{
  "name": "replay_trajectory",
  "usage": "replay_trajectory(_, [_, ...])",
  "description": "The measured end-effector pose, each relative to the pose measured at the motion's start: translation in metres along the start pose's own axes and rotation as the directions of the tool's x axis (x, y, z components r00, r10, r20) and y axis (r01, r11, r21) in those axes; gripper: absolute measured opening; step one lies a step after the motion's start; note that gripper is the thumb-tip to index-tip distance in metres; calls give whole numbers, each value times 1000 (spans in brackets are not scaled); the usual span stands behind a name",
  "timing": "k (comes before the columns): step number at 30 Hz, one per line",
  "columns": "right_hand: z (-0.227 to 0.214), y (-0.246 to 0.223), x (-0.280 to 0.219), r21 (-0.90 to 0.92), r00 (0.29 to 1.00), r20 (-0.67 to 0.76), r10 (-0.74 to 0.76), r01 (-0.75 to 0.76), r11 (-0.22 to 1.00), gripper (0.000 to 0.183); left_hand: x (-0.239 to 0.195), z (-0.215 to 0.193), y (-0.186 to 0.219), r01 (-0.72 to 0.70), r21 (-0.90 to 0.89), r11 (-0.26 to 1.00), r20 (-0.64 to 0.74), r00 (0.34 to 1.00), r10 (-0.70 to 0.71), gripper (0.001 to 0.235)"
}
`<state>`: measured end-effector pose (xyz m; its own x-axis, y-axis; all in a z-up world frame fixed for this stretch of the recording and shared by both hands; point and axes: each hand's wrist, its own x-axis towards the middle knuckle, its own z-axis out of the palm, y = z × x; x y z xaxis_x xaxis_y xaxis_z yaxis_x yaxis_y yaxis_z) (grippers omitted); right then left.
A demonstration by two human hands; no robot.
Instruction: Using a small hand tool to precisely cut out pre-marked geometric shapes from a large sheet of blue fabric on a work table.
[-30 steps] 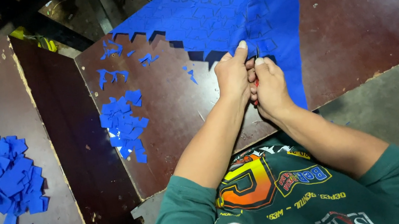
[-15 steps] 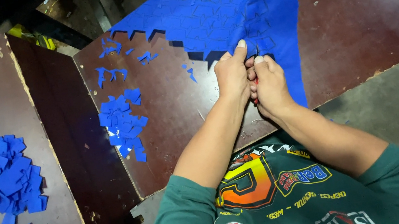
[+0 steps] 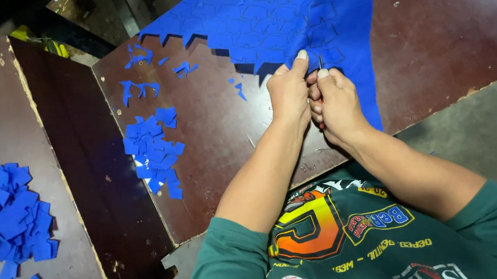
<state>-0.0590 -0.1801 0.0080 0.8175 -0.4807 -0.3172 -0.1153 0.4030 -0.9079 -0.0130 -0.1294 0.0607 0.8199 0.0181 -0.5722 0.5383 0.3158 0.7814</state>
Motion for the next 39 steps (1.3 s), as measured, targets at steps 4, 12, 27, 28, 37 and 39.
replay_trajectory(4, [0, -10, -9, -5, 1000, 11, 10, -9, 1000, 29, 12, -5, -8, 4, 4, 1000, 10, 1000, -4, 24])
replay_trajectory(12, [-8, -71, -41, -164, 961, 229, 153, -117, 979, 27, 53, -38, -3, -164, 380, 910, 120, 985, 128, 27])
replay_trajectory(27, [-20, -27, -8, -335, 932, 240, 270, -182, 924, 26, 62, -60, -6, -120, 252, 960, 272, 961, 49, 21])
replay_trajectory(28, [-20, -27, -8, -334, 932, 242, 270, -181, 925, 26, 63, -62, -5, -122, 252, 960, 271, 961, 51, 21])
replay_trajectory(37, [-23, -22, -4, -327, 931, 244, 271, -185, 927, 28, 67, -67, -7, -87, 195, 977, 332, 943, 18, 20])
replay_trajectory(39, [-21, -24, -4, -329, 930, 247, 273, -185, 926, 27, 66, -68, -8, -80, 185, 980, 331, 944, 14, 21])
